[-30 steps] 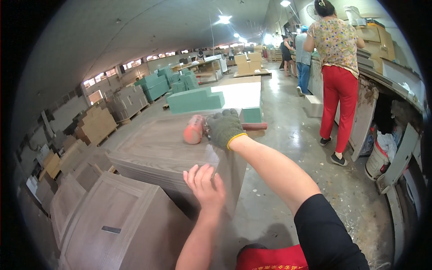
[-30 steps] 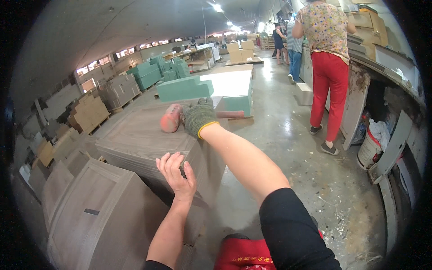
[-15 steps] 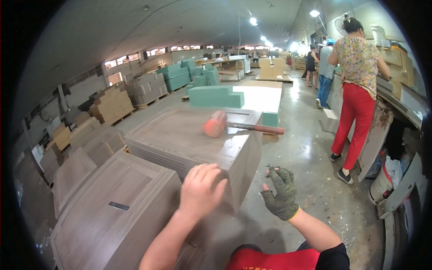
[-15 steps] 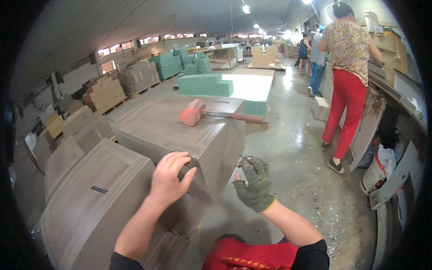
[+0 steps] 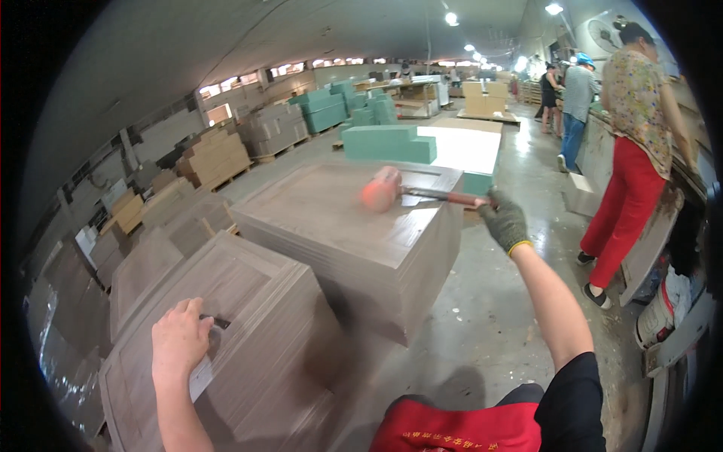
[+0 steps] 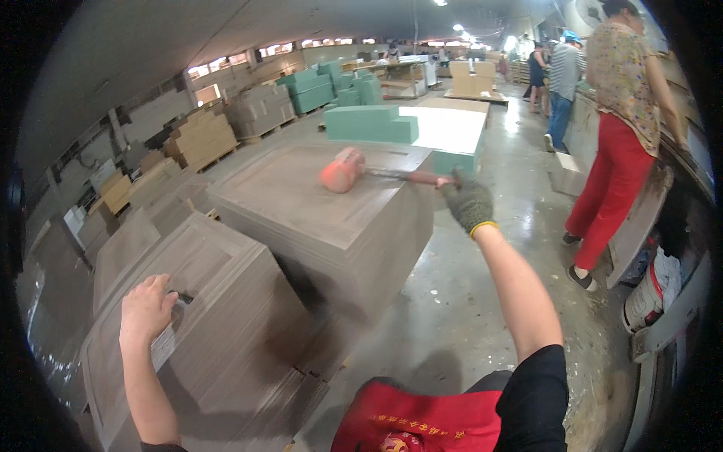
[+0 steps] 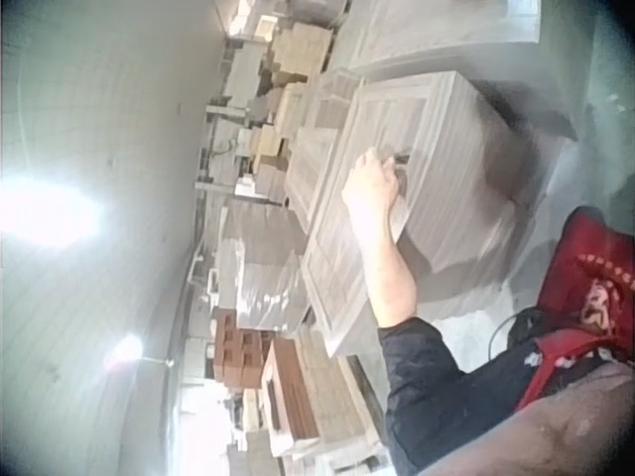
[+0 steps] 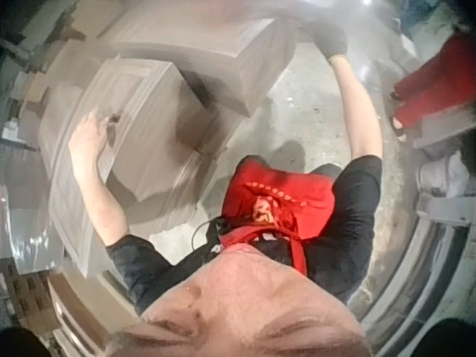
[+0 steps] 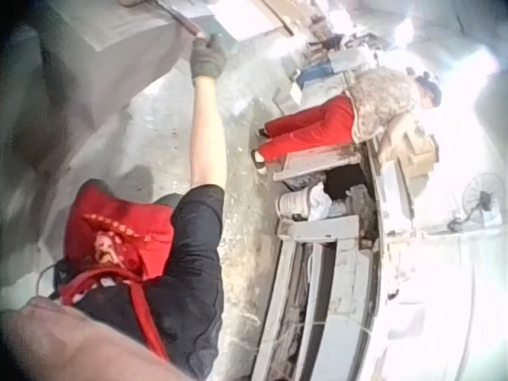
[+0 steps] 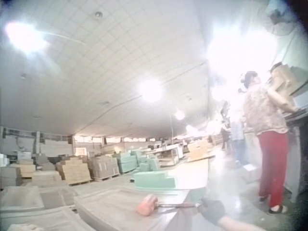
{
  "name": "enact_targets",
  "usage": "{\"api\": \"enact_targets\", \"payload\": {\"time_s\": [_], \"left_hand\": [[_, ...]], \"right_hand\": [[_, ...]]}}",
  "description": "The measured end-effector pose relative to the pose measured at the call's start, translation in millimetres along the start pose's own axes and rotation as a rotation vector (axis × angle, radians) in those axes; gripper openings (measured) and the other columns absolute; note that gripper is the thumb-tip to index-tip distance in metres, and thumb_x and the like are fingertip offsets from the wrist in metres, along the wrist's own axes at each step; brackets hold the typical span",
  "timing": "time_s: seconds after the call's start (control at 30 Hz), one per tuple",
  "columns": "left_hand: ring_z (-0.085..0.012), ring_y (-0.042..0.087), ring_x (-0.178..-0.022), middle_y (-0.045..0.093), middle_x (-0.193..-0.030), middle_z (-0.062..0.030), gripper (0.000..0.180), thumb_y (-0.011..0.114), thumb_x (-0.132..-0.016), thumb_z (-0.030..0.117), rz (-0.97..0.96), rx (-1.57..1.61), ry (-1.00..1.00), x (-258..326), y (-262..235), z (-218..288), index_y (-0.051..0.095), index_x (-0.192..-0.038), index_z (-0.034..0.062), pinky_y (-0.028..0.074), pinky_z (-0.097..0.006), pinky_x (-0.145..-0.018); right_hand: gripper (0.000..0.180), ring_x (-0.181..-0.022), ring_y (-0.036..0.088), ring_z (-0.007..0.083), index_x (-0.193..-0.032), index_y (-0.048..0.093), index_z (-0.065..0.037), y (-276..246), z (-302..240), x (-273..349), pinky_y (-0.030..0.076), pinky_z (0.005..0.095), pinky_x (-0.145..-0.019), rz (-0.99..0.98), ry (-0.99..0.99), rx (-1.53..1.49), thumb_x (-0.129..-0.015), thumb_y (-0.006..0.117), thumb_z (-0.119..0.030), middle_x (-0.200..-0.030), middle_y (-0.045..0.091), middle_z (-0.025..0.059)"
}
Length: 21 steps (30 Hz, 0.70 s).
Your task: The person uses a rubber mallet and a metal tool to secure components of wooden furniture panels. The person hammers at various points along the edges and surface of the panels to ensure a tight fit.
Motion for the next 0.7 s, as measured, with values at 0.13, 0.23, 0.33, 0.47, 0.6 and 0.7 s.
{"api": "enact_targets", "payload": {"time_s": [0.13, 0.23, 0.33, 0.47, 0.6, 0.7], "left_hand": [[-0.0311, 0.063, -0.095, 0.063, -0.108, -0.0099, 0.028, 0.063, -0.084, 0.019, -0.022, -0.122, 0.083, 2.8, 4.0, -10.7, 0.059, -0.11, 0.0083, 0.051, -0.043, -0.078], [-0.0301, 0.062, -0.099, 0.061, -0.118, -0.0087, 0.033, 0.063, -0.083, 0.013, 0.025, -0.117, 0.171, -1.6, 7.8, -17.6, 0.058, -0.115, 0.0092, 0.052, -0.042, -0.08], [-0.0284, 0.06, -0.107, 0.059, -0.123, -0.0076, 0.036, 0.064, -0.082, 0.008, -0.019, -0.18, 0.345, -13.3, 3.1, -22.8, 0.059, -0.117, 0.0101, 0.051, -0.04, -0.086], [-0.0297, 0.051, -0.118, 0.059, -0.123, -0.01, 0.036, 0.068, -0.081, 0.012, -0.299, 0.194, 0.521, -41.9, 13.3, -47.1, 0.06, -0.116, 0.0098, 0.045, -0.039, -0.097], [-0.0289, 0.055, -0.109, 0.061, -0.112, -0.011, 0.024, 0.07, -0.081, 0.012, -0.401, 0.258, 0.388, -58.5, 30.6, -70.0, 0.061, -0.103, 0.0068, 0.046, -0.037, -0.089], [-0.0217, 0.06, -0.092, 0.063, -0.095, -0.0089, 0.017, 0.07, -0.081, 0.009, -0.507, 0.419, 0.203, -61.9, 19.9, -58.5, 0.059, -0.093, 0.0046, 0.047, -0.033, -0.077]], "right_hand": [[0.054, -0.12, 0.052, 0.0384, -0.132, 0.047, 0.001, -11.2, 72.8, -57.3, 0.04, 0.0418, -0.102, 0.635, 0.047, 0.349, -0.089, 0.054, -0.032, -0.131, 0.053, 0.0236], [0.056, -0.122, 0.05, 0.0371, -0.133, 0.045, 0.001, -8.5, 22.1, -28.3, 0.042, 0.0413, -0.101, 0.611, -0.126, 0.312, -0.086, 0.059, -0.025, -0.136, 0.049, 0.0235], [0.056, -0.124, 0.048, 0.0354, -0.133, 0.045, -0.001, 8.6, 19.2, 8.9, 0.042, 0.0422, -0.101, 0.584, -0.328, 0.216, -0.084, 0.062, -0.021, -0.136, 0.049, 0.0206], [0.059, -0.118, 0.053, 0.0349, -0.134, 0.046, -0.003, 27.9, 24.1, 59.4, 0.046, 0.0415, -0.097, 0.482, -0.424, 0.032, -0.079, 0.065, -0.015, -0.133, 0.051, 0.0186], [0.061, -0.101, 0.061, 0.0324, -0.133, 0.046, -0.001, 37.1, 11.9, 106.6, 0.052, 0.0384, -0.084, 0.392, -0.449, -0.134, -0.076, 0.067, -0.007, -0.123, 0.054, 0.0209], [0.06, -0.1, 0.061, 0.0319, -0.132, 0.047, -0.001, 30.2, 11.1, 130.1, 0.052, 0.0385, -0.084, 0.384, -0.451, -0.159, -0.076, 0.067, -0.006, -0.123, 0.054, 0.0212]]}}
Point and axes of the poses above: each hand's wrist, its own x-axis away from the middle knuckle, its own y-axis out of the palm, z = x × y, the point moved 1 cm from there along -x, towards the middle knuckle
